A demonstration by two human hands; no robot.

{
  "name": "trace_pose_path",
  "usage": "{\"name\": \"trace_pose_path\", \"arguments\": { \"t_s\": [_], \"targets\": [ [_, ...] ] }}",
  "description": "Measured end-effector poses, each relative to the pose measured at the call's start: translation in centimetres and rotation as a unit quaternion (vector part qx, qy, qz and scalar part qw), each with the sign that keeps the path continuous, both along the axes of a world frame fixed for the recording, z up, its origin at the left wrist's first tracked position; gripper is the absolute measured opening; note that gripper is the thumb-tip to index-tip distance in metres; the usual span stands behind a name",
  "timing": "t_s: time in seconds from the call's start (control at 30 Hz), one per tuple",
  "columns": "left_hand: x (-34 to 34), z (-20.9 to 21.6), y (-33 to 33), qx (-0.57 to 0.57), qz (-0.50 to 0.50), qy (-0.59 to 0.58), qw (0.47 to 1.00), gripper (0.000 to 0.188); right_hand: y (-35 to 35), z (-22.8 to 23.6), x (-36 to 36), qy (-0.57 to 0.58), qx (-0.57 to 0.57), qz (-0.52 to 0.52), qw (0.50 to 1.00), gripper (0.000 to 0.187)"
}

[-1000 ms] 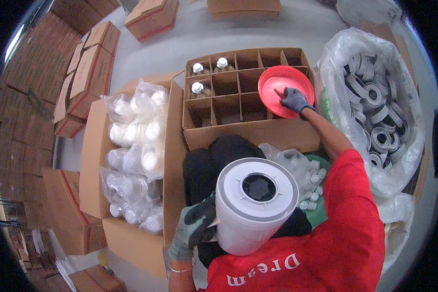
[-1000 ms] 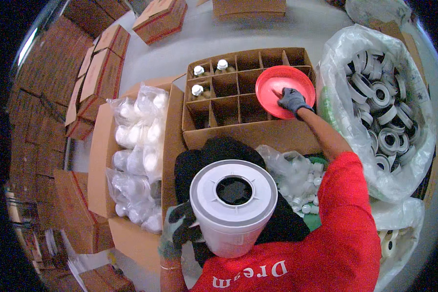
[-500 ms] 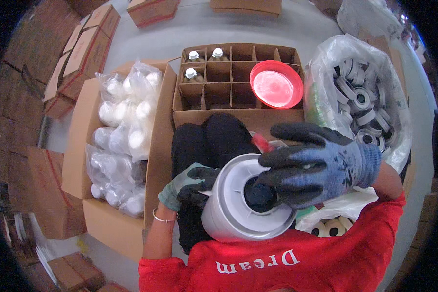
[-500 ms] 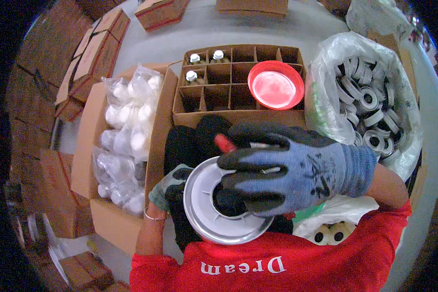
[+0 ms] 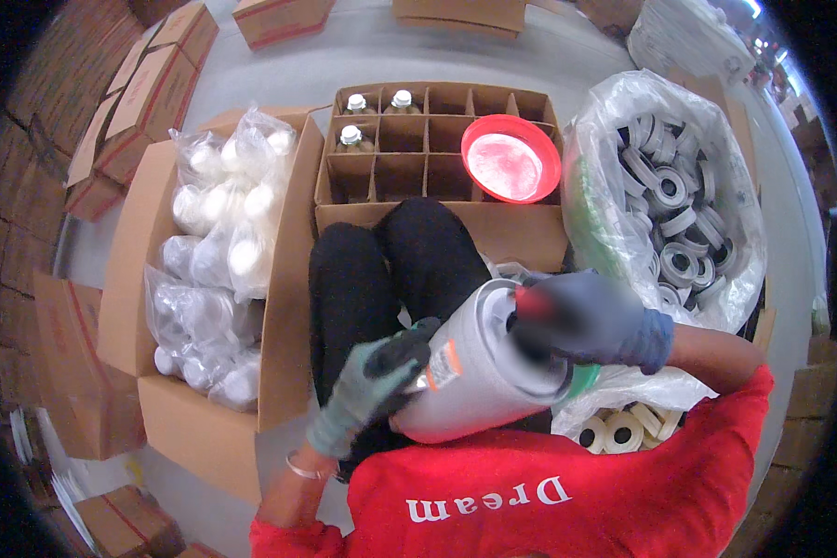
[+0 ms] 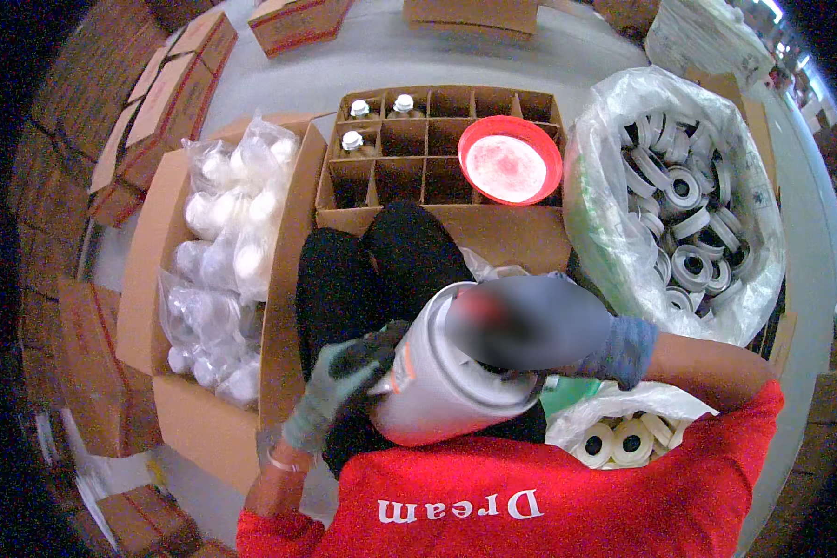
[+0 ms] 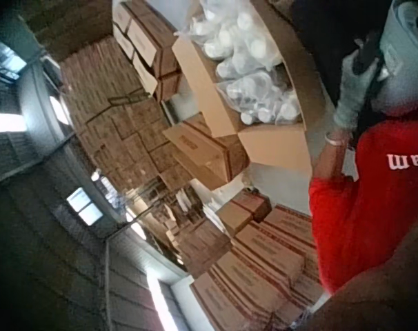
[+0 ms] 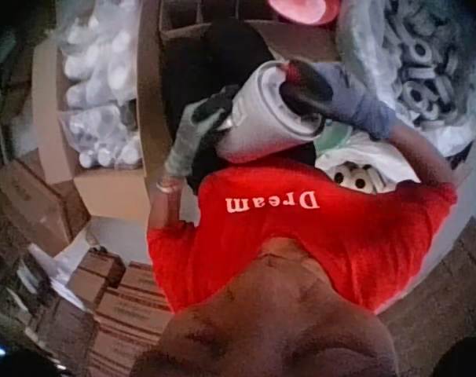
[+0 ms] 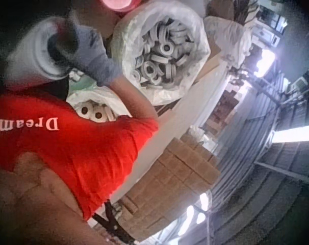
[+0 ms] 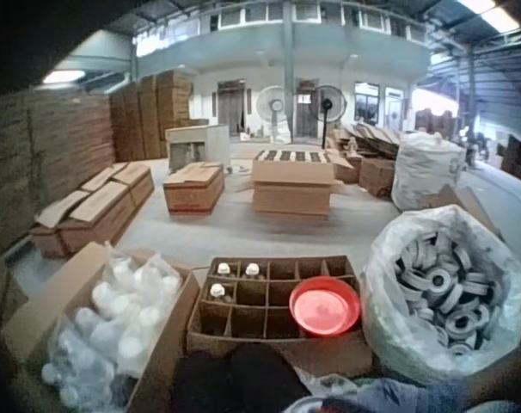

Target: The person assembles vacuum flasks by inserting the glass liners into plastic housings, attaching lids and caps, and then packs the completed flasks into cardboard boxes.

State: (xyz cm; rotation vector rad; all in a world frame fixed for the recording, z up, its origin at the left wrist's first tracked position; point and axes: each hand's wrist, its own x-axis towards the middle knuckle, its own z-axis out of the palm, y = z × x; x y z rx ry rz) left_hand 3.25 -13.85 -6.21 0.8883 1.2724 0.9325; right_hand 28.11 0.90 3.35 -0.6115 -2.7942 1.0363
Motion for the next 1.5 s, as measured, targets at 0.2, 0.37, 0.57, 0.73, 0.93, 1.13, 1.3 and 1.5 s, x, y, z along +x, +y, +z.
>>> {"name": "trace_pose_path", "arguments": {
  "t_s": [0.2, 0.37, 0.57, 0.73, 0.93, 1.13, 1.3, 1.5],
  "targets": [
    [7.9, 5.1, -5.6, 0.177, -0.018, 0.266, 0.947, 0.074, 1.0, -4.9, 1.0, -0.071, -0.512, -0.326, 0.791, 0.026],
    [2.4, 6.2, 0.2, 0.09, -0.01, 0.144, 0.985, 0.052, 3.3, -2.4, 1.7, 0.038, -0.49, -0.354, 0.796, 0.021],
    [-2.6, 13.6, 3.3, 0.428, -0.206, 0.518, 0.711, 0.042, 14.5, -7.5, 1.0, 0.233, -0.362, -0.321, 0.843, 0.033],
    [4.3, 2.1, -0.2, 0.501, -0.329, 0.716, 0.358, 0.01, 31.2, -25.5, 5.0, 0.13, -0.192, -0.457, 0.859, 0.037],
    [-2.1, 10.1, -3.7, 0.414, -0.233, 0.401, 0.783, 0.028, 36.7, -35.9, 3.4, -0.023, 0.032, -0.506, 0.862, 0.029],
    [-21.8, -7.7, -12.2, -0.136, 0.057, 0.777, 0.612, 0.049, 36.0, -36.7, 4.2, 0.045, -0.034, -0.468, 0.882, 0.034],
    [-27.8, -15.2, -19.0, -0.347, -0.183, 0.735, 0.554, 0.057, 33.5, -31.1, 0.8, 0.134, 0.026, -0.31, 0.941, 0.042],
    [-27.7, 1.7, -6.4, -0.015, 0.299, -0.062, 0.952, 0.029, 19.5, -12.6, -14.1, 0.093, -0.214, -0.119, 0.965, 0.038]
  ]
}}
